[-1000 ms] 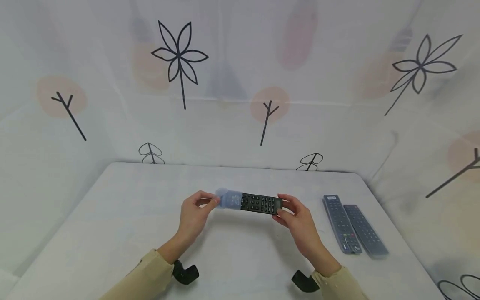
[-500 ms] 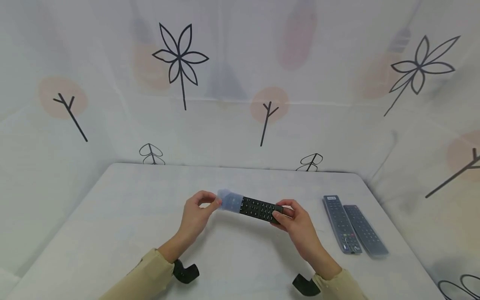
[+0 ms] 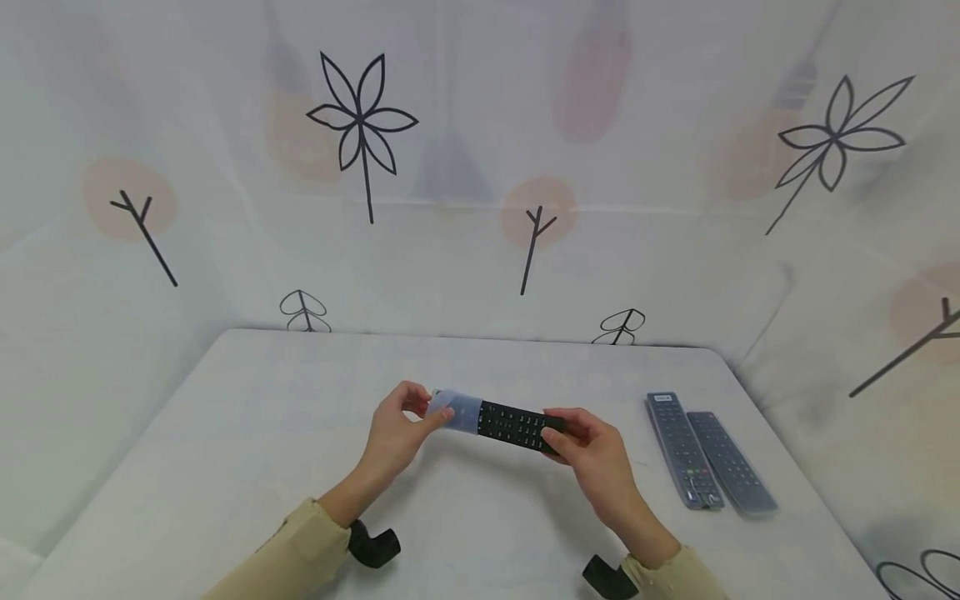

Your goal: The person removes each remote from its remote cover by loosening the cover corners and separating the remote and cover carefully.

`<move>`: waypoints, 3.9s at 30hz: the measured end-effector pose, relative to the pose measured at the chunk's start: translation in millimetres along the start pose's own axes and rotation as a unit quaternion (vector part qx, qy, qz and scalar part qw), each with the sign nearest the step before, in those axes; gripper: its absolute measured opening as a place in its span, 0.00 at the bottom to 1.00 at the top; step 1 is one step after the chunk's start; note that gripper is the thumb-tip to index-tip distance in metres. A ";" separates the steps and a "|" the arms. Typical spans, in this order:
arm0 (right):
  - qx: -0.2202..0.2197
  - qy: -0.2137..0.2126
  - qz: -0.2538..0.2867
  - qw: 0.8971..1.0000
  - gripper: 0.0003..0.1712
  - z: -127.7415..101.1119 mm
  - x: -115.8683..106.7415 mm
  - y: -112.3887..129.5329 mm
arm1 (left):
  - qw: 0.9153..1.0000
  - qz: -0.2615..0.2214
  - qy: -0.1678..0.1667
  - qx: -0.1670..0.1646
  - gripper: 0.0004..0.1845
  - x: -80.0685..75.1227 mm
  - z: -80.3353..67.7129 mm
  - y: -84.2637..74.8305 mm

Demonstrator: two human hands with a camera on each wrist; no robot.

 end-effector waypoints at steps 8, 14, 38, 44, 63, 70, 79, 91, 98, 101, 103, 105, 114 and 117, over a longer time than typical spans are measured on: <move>-0.012 0.000 0.006 1.000 0.17 -0.5 -3.0 0.2 | 1.000 0.001 0.000 -0.001 0.13 -2.7 1.7 -0.9; -0.022 -0.007 -0.007 1.000 0.17 0.9 -7.3 -1.5 | 1.000 -0.006 0.015 0.020 0.07 -7.5 3.6 -0.7; 0.007 0.020 0.001 1.000 0.19 2.5 -14.7 -16.4 | 0.995 0.006 0.104 0.010 0.03 -18.9 0.9 -0.5; 0.004 0.026 -0.006 1.000 0.19 0.1 -17.4 -15.4 | 0.993 -0.003 0.116 0.016 0.02 -19.6 -0.4 -0.8; -0.004 0.032 -0.026 0.999 0.18 2.7 -18.9 -11.1 | 0.994 -0.005 0.111 0.017 0.03 -24.0 -0.8 -2.2; -0.009 0.035 -0.023 0.999 0.18 4.0 -20.3 -10.6 | 0.993 -0.005 0.115 0.018 0.03 -26.5 1.8 -1.8; -0.012 0.038 -0.022 0.999 0.18 4.2 -23.1 -9.7 | 0.993 -0.009 0.119 0.017 0.02 -27.4 2.1 -1.0; -0.007 0.034 -0.021 0.999 0.17 3.7 -24.6 -10.0 | 0.993 -0.011 0.121 0.007 0.03 -30.2 0.7 1.1; -0.011 0.039 -0.019 0.999 0.18 2.2 -25.1 -9.9 | 0.992 -0.011 0.125 0.005 0.02 -30.7 -0.4 3.5; -0.009 0.041 -0.018 0.999 0.18 1.8 -25.6 -10.4 | 0.992 -0.010 0.127 0.001 0.02 -31.0 -0.9 4.3; -0.009 0.040 -0.020 0.999 0.18 1.9 -26.1 -10.8 | 0.992 -0.010 0.127 0.000 0.02 -31.3 -1.2 4.5; -0.008 0.040 -0.022 0.999 0.18 2.1 -26.5 -11.4 | 0.992 -0.009 0.127 -0.002 0.02 -31.8 -1.5 4.6; -0.008 0.040 -0.025 0.999 0.17 1.8 -27.6 -11.3 | 0.992 -0.006 0.127 -0.007 0.03 -33.2 -2.1 7.2; -0.010 0.040 -0.026 0.999 0.17 1.4 -27.4 -10.6 | 0.992 -0.011 0.128 -0.008 0.02 -33.6 -2.3 8.4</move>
Point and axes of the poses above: each hand's wrist, its own z-axis towards the middle knuckle, its own x-axis out of the palm, y = z × x, the point moved 4 cm from there along z, towards the middle knuckle, and after that the axes turned 7 degrees about z, right-handed, at the moved point
